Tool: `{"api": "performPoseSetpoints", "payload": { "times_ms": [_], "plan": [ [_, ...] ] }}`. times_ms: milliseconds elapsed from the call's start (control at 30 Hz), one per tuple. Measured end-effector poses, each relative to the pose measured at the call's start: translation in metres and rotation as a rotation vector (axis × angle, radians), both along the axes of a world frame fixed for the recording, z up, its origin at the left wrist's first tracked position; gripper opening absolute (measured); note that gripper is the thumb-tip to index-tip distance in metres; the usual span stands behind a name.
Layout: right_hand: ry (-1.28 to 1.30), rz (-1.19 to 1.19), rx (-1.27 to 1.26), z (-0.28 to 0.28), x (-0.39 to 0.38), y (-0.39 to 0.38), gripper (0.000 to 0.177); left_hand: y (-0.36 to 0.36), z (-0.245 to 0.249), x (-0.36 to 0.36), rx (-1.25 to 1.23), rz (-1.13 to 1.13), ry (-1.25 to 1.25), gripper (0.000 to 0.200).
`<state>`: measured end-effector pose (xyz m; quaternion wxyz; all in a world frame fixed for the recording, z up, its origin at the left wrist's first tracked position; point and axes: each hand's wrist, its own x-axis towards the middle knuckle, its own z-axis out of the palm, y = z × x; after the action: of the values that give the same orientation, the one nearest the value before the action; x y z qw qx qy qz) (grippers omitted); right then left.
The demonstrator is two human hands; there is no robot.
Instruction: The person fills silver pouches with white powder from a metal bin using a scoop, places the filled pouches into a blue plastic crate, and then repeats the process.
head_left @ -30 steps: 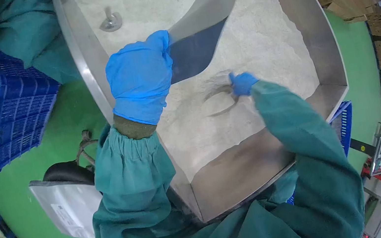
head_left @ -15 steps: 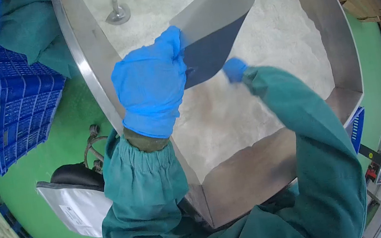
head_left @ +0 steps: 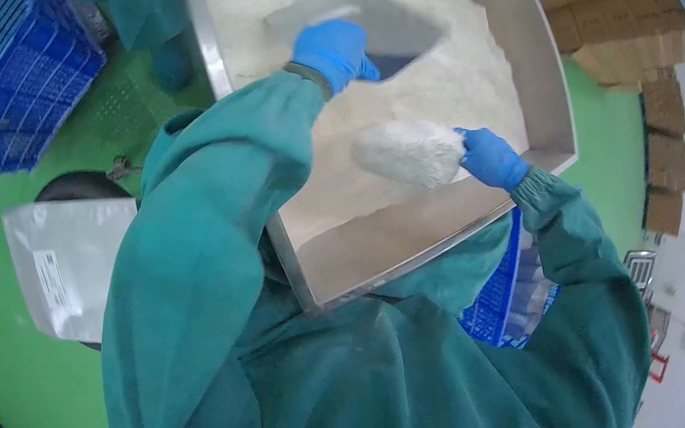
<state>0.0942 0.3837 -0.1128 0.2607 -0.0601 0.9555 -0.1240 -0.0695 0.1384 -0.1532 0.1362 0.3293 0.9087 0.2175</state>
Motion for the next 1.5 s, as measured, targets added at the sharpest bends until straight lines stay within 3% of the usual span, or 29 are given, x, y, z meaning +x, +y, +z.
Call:
{"api": "performPoseSetpoints", "payload": {
  "times_ms": [67,100,167,233,333,467,533,600,667,700,733,767,800,833,867,1000,1133,1200,1267,1367,1433,1500],
  "plan": [
    [0.040,0.017,0.045,0.031,-0.008,0.009,0.028,0.006,-0.046,0.014,0.106,-0.039,0.109,0.032],
    [0.061,-0.005,0.069,0.043,-0.011,0.009,0.027,0.010,-0.051,0.025,0.084,0.056,0.072,0.028],
    [0.078,0.037,0.106,0.059,-0.031,-0.012,0.026,0.008,-0.033,0.053,0.059,0.141,0.039,0.024],
    [0.061,0.191,0.427,0.062,-0.047,-0.050,0.025,-0.003,0.012,0.072,0.063,0.205,-0.100,0.021],
    [0.114,0.271,0.573,0.041,-0.065,-0.094,0.022,-0.011,0.042,0.069,0.069,0.236,-0.095,0.021],
    [0.160,0.240,0.656,0.095,-0.076,-0.056,0.023,-0.022,0.019,0.040,0.085,0.244,-0.093,0.022],
    [0.159,0.253,0.678,0.093,-0.081,-0.029,0.024,-0.030,-0.002,0.027,0.098,0.258,-0.072,0.022],
    [0.113,-0.011,0.683,0.063,-0.090,-0.012,0.025,-0.035,-0.012,0.017,0.069,0.245,-0.113,0.021],
    [0.024,0.041,0.546,-0.066,-0.103,0.046,0.025,-0.035,-0.013,0.013,0.052,0.241,-0.109,0.020],
    [-0.112,0.088,0.526,-0.123,-0.100,0.047,0.026,-0.035,-0.015,0.013,0.035,0.230,-0.114,0.020],
    [-0.091,0.234,0.487,-0.176,-0.087,0.038,0.026,-0.034,-0.017,0.013,0.054,0.284,-0.050,0.019],
    [-0.084,0.241,0.309,-0.257,-0.066,0.038,0.025,-0.033,-0.019,0.014,0.071,0.343,0.006,0.019],
    [-0.268,0.254,0.179,-0.258,-0.057,-0.011,0.027,-0.033,-0.017,0.013,0.046,0.350,-0.023,0.018],
    [-0.290,0.127,0.111,-0.265,-0.044,-0.047,0.030,-0.033,-0.016,0.011,0.024,0.358,-0.044,0.018],
    [-0.172,0.167,0.038,-0.309,-0.025,-0.047,0.031,-0.033,-0.014,0.010,0.014,0.347,-0.049,0.018],
    [-0.216,0.082,0.045,-0.229,-0.026,-0.031,0.029,-0.035,-0.018,0.011,0.107,0.398,0.003,0.018],
    [-0.181,0.023,0.120,-0.038,-0.038,-0.019,0.026,-0.035,-0.013,0.007,0.091,0.402,-0.097,0.019],
    [0.097,0.058,0.113,0.012,-0.037,0.002,0.025,-0.035,-0.016,0.010,0.050,0.353,-0.076,0.020],
    [0.089,-0.035,0.173,0.068,-0.054,-0.013,0.025,-0.033,-0.014,0.021,0.079,0.341,-0.063,0.020],
    [0.145,0.093,0.219,0.079,-0.088,-0.033,0.022,-0.029,-0.011,0.034,0.087,0.321,-0.071,0.021],
    [0.236,0.323,0.321,0.056,-0.103,-0.061,0.020,-0.027,-0.010,0.036,0.077,0.319,-0.070,0.022],
    [0.200,0.293,0.535,0.039,-0.110,-0.093,0.018,-0.026,-0.011,0.031,0.051,0.328,-0.075,0.023]
  ]
}}
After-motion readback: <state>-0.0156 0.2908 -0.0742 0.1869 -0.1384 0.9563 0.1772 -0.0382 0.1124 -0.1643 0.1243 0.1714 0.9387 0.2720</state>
